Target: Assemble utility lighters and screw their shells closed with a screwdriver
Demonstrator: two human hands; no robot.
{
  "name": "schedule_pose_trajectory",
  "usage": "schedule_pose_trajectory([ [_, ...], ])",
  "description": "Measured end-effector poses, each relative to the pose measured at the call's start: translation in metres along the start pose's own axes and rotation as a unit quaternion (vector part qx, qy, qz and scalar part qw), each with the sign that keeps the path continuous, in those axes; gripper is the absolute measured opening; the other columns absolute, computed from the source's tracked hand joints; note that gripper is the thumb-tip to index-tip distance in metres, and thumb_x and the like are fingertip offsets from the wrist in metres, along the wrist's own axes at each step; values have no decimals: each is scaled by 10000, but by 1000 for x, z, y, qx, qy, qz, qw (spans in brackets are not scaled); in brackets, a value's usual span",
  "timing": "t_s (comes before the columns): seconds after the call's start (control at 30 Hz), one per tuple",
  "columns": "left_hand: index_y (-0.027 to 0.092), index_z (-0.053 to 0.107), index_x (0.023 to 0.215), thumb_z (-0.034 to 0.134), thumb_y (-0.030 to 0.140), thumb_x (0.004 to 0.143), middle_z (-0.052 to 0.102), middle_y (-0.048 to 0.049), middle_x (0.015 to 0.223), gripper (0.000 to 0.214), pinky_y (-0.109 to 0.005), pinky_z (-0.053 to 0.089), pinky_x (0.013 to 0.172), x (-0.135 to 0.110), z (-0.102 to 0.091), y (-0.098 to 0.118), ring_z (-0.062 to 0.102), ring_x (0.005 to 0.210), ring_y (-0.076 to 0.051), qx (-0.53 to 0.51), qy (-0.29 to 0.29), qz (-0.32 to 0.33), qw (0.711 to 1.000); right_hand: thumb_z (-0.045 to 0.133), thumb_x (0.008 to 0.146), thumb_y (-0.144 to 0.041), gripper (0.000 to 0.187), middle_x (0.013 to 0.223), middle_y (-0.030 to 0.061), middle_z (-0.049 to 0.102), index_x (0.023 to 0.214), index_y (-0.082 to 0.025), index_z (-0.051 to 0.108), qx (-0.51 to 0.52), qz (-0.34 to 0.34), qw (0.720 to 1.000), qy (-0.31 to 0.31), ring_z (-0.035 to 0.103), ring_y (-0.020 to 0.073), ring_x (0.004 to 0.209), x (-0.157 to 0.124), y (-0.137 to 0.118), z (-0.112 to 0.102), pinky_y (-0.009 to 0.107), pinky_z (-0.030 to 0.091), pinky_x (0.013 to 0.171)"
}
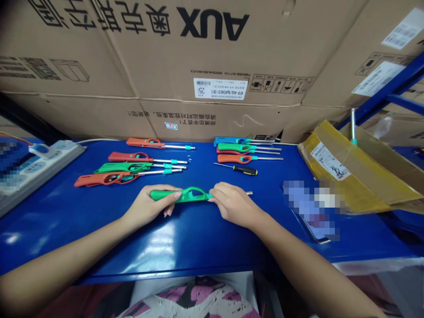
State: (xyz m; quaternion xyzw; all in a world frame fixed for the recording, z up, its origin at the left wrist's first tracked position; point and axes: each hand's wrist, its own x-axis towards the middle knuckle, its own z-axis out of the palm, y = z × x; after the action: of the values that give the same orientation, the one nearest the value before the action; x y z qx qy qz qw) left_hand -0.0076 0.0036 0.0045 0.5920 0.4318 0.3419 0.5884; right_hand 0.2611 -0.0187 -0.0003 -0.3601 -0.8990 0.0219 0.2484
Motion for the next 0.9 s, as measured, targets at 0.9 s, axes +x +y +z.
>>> schedule_pose_trajectory([
  [0.9, 211, 733, 1184, 707, 338, 906, 730, -100, 1107, 306, -385, 550, 909, 15, -29, -6, 668, 1004, -238, 380, -66, 279, 880, 684, 934, -378, 195, 1060, 76, 691, 1044, -225, 635, 24, 144, 987, -65, 635, 256, 998, -1, 30, -22, 419, 510, 883],
])
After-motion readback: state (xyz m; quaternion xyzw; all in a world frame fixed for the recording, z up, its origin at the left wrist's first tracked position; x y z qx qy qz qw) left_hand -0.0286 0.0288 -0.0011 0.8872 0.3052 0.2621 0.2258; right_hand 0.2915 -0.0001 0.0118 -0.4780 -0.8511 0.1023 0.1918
